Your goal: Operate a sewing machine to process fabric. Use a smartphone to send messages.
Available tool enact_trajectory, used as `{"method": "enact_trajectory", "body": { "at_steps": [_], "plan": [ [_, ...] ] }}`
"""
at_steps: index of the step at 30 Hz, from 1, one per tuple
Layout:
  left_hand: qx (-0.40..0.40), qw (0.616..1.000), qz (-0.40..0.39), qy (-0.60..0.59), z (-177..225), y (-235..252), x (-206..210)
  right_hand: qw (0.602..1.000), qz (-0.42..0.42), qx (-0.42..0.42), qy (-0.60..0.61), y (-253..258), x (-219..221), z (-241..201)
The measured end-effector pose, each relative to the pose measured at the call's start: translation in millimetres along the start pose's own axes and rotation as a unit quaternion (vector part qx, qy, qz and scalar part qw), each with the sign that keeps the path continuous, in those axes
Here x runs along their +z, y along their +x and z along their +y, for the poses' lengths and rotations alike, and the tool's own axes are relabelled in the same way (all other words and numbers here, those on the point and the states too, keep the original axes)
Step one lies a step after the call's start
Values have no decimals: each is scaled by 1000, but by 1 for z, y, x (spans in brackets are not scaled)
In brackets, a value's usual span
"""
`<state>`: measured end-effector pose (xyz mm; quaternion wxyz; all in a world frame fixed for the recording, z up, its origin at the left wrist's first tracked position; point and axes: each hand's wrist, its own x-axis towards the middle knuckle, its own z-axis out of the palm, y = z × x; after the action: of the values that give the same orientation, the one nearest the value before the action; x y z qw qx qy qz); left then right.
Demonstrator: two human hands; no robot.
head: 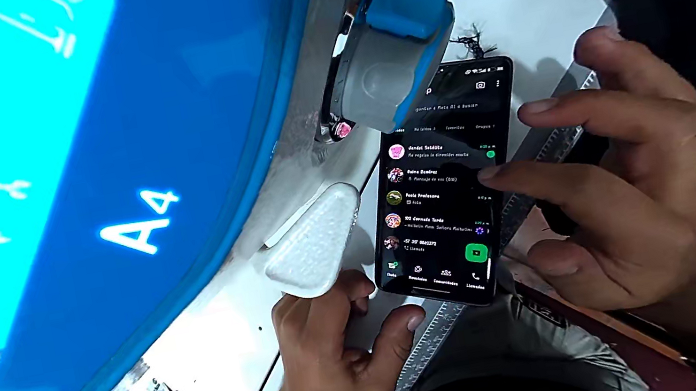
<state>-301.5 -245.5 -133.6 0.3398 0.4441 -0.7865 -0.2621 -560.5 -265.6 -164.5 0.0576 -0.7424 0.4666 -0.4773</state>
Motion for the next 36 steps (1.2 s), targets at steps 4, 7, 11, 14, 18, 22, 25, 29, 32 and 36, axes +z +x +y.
{"method": "enact_trajectory", "body": {
  "at_steps": [4, 7, 11, 14, 18, 22, 25, 29, 32, 36],
  "plan": [
    [8, 1000, 1, 4, -1, -3, 0, 1000, 1, -5, -20, -1, -1, 4],
    [15, 1000, 0, 4, -1, -3, 0, 999, -11, -1, -45, 1, 0, 5],
    [24, 1000, 12, 1, -1, -4, -1, 999, -2, 11, -41, -1, 0, 5],
    [43, 998, 26, 24, 3, -4, 0, 998, 69, 4, 0, -14, -5, -7],
    [66, 996, 17, 53, 6, -3, 2, 999, 25, -25, 5, -30, 0, -26],
    [58, 996, 18, 65, 8, -2, 1, 999, 2, -35, 6, -34, 8, -33],
    [59, 996, 14, 64, 8, -1, 0, 999, -3, -47, 4, -32, 13, -35],
    [63, 996, 16, 60, 7, -1, 0, 998, -12, -59, 5, -33, 18, -34],
    [66, 996, 17, 55, 7, 0, 0, 998, -43, -50, 1, -31, 17, -33],
    [53, 997, 20, 47, 8, 2, -2, 998, 9, -51, 43, -32, 11, -34]
  ]
}}
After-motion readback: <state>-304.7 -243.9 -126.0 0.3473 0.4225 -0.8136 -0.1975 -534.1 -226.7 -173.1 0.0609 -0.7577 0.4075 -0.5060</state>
